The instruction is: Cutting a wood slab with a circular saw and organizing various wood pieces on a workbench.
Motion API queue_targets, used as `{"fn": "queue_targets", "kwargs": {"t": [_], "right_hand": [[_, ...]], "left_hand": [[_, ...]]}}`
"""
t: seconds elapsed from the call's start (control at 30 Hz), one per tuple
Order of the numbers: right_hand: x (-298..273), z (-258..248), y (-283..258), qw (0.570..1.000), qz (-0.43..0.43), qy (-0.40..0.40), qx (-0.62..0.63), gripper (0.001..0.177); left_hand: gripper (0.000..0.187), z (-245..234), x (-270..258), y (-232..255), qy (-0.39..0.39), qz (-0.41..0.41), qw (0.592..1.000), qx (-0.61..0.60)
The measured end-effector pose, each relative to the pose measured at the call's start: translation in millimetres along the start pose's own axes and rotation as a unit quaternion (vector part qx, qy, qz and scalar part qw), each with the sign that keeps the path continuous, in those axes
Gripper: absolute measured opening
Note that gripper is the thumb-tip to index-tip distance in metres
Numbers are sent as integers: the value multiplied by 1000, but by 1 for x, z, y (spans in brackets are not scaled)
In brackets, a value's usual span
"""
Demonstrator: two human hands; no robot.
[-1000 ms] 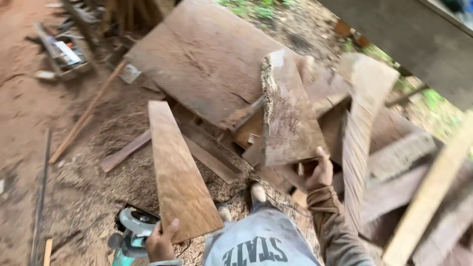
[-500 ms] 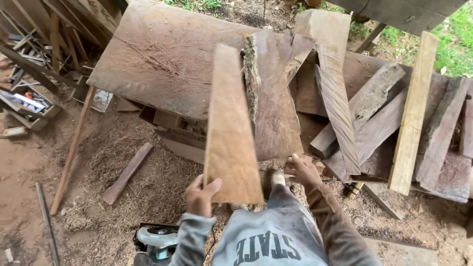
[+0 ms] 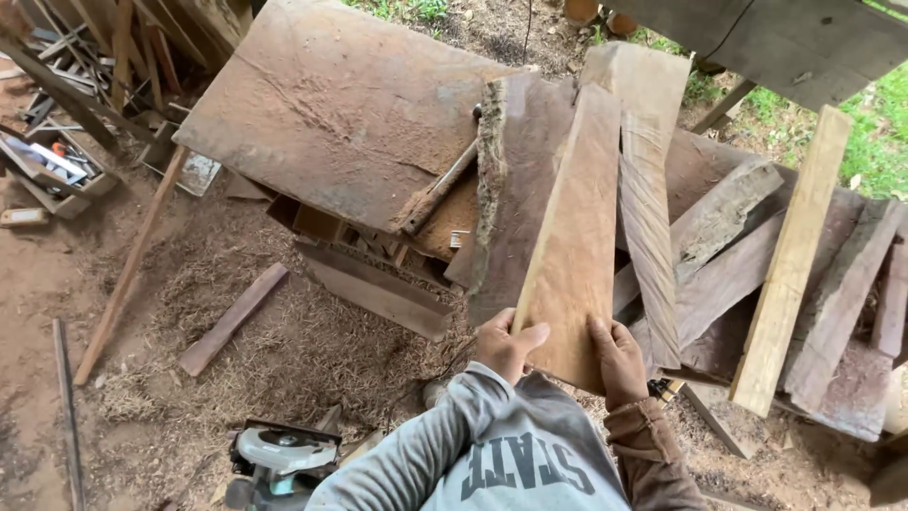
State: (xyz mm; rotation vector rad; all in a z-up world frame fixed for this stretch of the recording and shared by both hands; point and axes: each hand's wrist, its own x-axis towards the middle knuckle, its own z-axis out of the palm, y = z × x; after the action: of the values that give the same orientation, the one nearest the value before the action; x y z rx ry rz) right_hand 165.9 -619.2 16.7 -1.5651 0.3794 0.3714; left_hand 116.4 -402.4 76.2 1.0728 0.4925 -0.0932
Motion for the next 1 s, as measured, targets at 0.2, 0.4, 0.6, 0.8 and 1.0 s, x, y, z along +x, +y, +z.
{"fn": "queue_targets", "kwargs": {"t": [0.2,0.4,0.6,0.8,1.0], "right_hand": [[-10,-17,-34,997,-53,44,-33,37],[0,-66,-59,971,-88,135,-179,32],[13,-108,-88,946,-82,178,-260,38],[21,-129,-82,940,-79,122,-307,37],[-2,-146,-56,947,49,-21,-316,36]], "left_hand": [[25,31,13,-7,-16,-29,997,67],[42,12,26,-21,69,108,929,347],[57,-54,25,-39,297,90,832,460],[61,-79,51,-72,243,-58,883,398],[41,-100,76,-97,206,-102,955,187]]}}
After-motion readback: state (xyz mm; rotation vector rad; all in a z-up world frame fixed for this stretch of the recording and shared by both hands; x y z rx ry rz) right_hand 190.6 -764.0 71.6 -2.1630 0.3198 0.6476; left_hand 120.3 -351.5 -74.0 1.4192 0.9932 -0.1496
